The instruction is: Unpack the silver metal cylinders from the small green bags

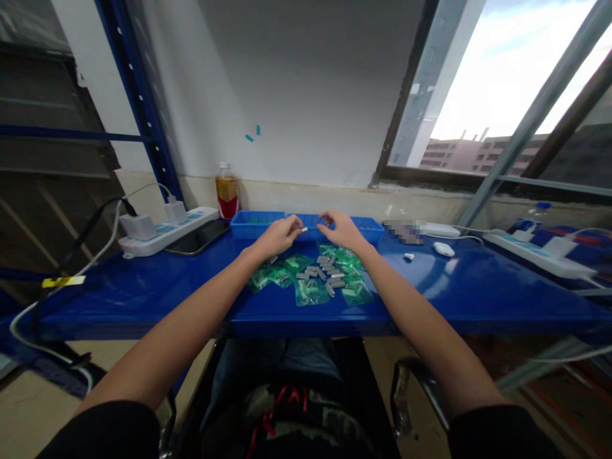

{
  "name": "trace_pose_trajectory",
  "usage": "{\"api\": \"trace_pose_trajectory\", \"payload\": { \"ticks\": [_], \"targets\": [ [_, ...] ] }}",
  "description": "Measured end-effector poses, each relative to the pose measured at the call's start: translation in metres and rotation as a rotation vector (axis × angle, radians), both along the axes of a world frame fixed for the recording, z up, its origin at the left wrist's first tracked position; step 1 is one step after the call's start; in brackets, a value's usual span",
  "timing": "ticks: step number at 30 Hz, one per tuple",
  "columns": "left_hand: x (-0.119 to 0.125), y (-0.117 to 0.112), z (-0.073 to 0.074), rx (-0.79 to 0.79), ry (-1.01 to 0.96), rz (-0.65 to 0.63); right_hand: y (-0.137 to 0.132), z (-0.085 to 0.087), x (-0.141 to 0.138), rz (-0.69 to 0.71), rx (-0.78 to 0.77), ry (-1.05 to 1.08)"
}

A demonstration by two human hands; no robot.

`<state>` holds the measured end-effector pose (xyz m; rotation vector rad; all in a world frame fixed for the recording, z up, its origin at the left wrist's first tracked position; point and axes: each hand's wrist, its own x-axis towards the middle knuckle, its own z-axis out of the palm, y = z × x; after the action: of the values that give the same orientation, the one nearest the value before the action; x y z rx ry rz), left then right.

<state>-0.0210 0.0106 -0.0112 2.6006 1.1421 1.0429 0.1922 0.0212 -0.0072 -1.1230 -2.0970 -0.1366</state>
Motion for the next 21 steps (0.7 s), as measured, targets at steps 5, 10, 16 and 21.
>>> {"api": "trace_pose_trajectory", "payload": {
  "ticks": [5,10,16,21],
  "targets": [
    [-0.003,-0.003,0.006,-0.026,-0.12,-0.018,-0.019,0.004,-0.028,0.225,0.002,-0.075],
    [0.0,-0.001,0.004,-0.155,-0.24,-0.12,-0.019,0.003,-0.028,0.211,-0.038,-0.008],
    [-0.001,-0.009,0.009,-0.047,-0.106,-0.065,-0.02,0.004,-0.03,0.156,-0.124,0.031],
    [-0.004,-0.014,0.012,0.031,0.024,0.03,-0.021,0.003,-0.031,0.165,-0.136,0.042]
  ]
}}
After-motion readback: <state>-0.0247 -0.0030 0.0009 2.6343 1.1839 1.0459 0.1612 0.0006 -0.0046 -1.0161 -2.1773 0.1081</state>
